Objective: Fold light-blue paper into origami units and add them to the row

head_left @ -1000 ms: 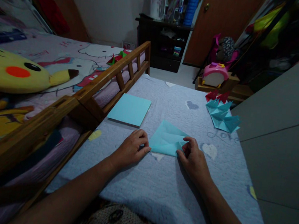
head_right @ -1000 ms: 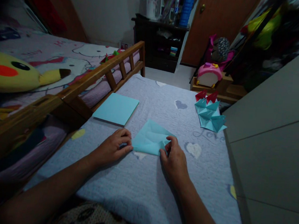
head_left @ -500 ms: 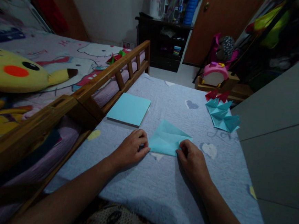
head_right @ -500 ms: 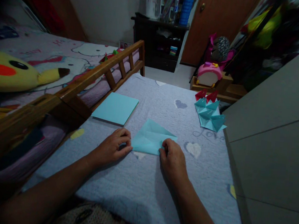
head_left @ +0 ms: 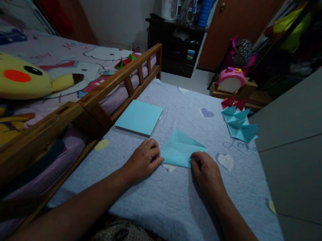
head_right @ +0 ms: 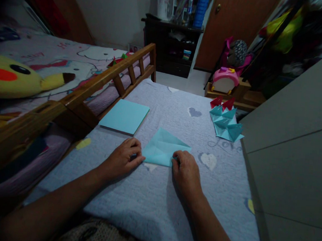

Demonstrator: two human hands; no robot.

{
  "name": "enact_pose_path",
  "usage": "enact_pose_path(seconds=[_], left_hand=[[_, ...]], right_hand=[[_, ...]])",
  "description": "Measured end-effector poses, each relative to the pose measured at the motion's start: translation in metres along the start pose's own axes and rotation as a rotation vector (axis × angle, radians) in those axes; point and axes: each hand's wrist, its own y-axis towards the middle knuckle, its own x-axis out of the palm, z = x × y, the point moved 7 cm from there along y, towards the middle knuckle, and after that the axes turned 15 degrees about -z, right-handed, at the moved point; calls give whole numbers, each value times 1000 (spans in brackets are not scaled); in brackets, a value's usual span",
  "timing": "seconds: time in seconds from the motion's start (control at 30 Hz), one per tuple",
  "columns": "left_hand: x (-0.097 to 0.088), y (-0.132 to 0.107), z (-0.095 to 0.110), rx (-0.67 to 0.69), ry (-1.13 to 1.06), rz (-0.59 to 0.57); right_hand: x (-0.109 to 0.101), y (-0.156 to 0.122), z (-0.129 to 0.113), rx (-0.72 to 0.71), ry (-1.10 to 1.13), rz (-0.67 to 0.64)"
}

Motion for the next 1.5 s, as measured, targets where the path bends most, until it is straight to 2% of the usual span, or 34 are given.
enact_pose_path(seconds=[0.17, 0.3, 0.47, 0.6, 1.0, 1.5], left_hand=[[-1, 0, -1, 5, -5, 6], [-1, -1, -1, 27, -11, 6], [0, -2, 1, 62, -31, -3], [-1, -3, 1, 66, -52, -14], [0, -3, 1, 69, -33, -43], [0, -3, 0, 61, -46, -55]], right_hand=[[-2, -3, -3, -39, -42, 43], [-5, -8, -17, -132, -224, 85], [5, -9, -33, -237, -409, -37], [8, -10, -37, -257, -477, -60], [8, -18, -39, -301, -405, 15], [10, -21, -40, -282, -403, -18]])
